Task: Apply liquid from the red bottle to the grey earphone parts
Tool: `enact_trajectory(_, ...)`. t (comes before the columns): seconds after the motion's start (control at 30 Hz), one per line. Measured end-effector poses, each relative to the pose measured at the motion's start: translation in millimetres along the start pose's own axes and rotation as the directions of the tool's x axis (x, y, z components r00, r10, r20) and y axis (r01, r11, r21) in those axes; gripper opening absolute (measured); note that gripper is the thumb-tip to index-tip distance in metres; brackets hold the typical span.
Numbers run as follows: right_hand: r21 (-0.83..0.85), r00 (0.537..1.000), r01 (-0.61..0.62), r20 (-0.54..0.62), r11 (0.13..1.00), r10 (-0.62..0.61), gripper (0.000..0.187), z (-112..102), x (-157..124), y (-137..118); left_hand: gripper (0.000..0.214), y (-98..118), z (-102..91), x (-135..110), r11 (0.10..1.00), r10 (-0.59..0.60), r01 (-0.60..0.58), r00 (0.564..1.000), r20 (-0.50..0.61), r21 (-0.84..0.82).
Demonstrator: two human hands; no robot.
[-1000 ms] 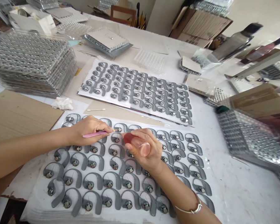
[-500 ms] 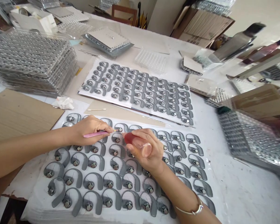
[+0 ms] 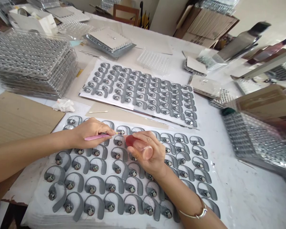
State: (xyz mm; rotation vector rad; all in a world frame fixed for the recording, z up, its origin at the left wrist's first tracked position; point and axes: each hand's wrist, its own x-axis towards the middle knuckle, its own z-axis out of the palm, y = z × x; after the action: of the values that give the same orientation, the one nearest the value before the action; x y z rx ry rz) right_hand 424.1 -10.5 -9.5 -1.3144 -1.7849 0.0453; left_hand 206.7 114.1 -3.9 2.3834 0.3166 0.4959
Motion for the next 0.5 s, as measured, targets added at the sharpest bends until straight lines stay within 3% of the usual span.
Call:
enact_trajectory(0.13, 0.014, 1.000, -0.027, -0.002, 1.000, 0.027, 0.025, 0.8, -1.2, -2.2, 0.017, 0.0, -0.1, -0.2, 1.000, 0.009, -0.009, 1.000, 0.004, 0.008)
enact_trajectory(0.23, 0.179, 0.979, -0.188, -0.045, 0.966, 0.199, 0.024, -0.4, 1.4, -1.4, 0.017, 2.2, -2.6, 0.0, 1.000, 0.009, -0.009, 1.000, 0.008, 0.005)
enact_trajectory(0.3, 0.406, 0.913, -0.350, -0.055, 0.844, 0.404, 0.023, -5.4, 8.8, 4.1, 0.017, 5.0, -5.0, 1.1, 1.000, -0.012, 0.012, 1.000, 0.010, 0.000)
enact_trajectory(0.4, 0.684, 0.759, -0.494, 0.038, 0.537, 0.649, 0.028, -22.0, 27.1, 23.0, 0.015, 10.5, -8.2, 4.2, 0.997, -0.073, 0.073, 0.997, 0.011, -0.007)
enact_trajectory(0.47, 0.755, 0.689, -0.552, 0.173, 0.354, 0.704, 0.031, -36.3, 38.8, 40.1, 0.014, 15.0, -9.6, 6.6, 0.993, -0.115, 0.115, 0.993, 0.007, -0.019)
enact_trajectory(0.5, 0.765, 0.690, -0.564, 0.229, 0.311, 0.687, 0.032, -43.1, 43.2, 48.4, 0.013, 17.6, -10.2, 7.7, 0.991, -0.134, 0.134, 0.991, 0.001, -0.027)
